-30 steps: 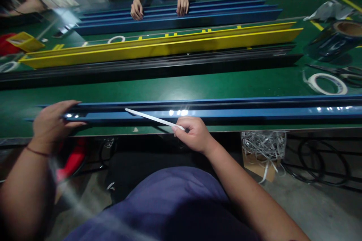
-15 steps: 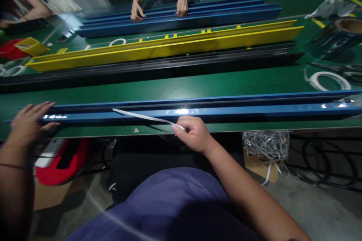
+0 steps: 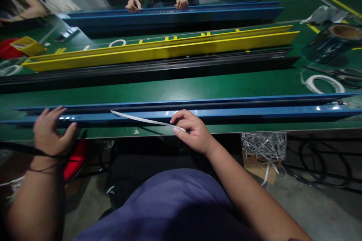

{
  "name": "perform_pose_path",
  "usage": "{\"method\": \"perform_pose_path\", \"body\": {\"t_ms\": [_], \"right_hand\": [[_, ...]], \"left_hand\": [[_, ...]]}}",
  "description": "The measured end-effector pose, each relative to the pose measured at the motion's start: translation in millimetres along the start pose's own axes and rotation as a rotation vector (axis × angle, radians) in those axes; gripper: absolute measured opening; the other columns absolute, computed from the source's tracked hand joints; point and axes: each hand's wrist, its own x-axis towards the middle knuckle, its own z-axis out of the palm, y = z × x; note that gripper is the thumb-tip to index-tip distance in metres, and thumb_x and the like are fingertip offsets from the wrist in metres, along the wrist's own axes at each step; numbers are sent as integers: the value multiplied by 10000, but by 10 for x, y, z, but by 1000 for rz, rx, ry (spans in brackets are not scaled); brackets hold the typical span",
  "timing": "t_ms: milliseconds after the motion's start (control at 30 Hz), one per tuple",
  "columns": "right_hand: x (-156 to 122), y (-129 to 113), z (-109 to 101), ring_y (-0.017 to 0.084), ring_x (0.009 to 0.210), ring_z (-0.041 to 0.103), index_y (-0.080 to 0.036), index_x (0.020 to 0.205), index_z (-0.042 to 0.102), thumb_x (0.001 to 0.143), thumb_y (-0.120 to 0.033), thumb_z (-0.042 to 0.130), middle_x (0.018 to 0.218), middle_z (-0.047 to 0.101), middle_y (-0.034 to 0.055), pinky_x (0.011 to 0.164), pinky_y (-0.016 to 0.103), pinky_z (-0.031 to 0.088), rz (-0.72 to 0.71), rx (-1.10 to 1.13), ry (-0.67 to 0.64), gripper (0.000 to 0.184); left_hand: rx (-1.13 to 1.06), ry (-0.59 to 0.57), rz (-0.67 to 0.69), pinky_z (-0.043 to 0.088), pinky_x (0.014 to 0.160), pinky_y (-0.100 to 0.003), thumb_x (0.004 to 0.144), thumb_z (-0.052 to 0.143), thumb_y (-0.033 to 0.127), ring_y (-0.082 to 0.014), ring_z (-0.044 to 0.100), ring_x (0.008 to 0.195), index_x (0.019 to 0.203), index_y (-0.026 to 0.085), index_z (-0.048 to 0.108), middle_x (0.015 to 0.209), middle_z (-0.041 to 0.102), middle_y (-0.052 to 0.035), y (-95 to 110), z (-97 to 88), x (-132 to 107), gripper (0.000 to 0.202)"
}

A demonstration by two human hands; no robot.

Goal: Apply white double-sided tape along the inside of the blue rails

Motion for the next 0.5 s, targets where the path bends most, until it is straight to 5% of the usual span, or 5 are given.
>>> {"method": "perform_pose_path", "body": {"t_ms": [100, 233, 367, 500], "right_hand": [[-6, 5, -5, 212, 1082, 649, -176, 816, 741, 1041, -360, 662, 1395, 604, 87, 934, 343, 523, 71, 108, -3, 301], [5, 5, -13, 197, 904, 702, -156, 739, 673, 1011, -383, 692, 1262, 682, 92, 859, 340, 555, 155, 372, 20, 355], [8, -36, -24, 177, 802, 678, -151, 641, 552, 1021, -344, 677, 987, 703, 69, 782, 305, 524, 183, 436, -6, 444], [-13, -73, -7, 175, 836, 655, -166, 733, 612, 1049, -376, 664, 898, 667, 51, 824, 311, 505, 224, 272, -42, 383]], "left_hand": [[-89, 100, 102, 334, 1290, -558, 981, 572, 442, -346, 470, 1529, 1438, 147, 630, 1503, 625, -194, 392, 15, 172, 547], [-157, 97, 151, 395, 1254, -497, 1020, 541, 390, -285, 590, 1420, 1335, 201, 698, 1419, 700, -122, 787, 50, 374, 400], [-46, 75, 147, 478, 1113, -459, 1036, 468, 386, -301, 694, 1225, 1243, 190, 754, 1267, 768, -111, 893, 184, 476, 404], [5, 67, 140, 489, 995, -414, 1028, 454, 371, -298, 713, 1123, 1162, 176, 775, 1179, 786, -110, 877, 260, 487, 398]]}}
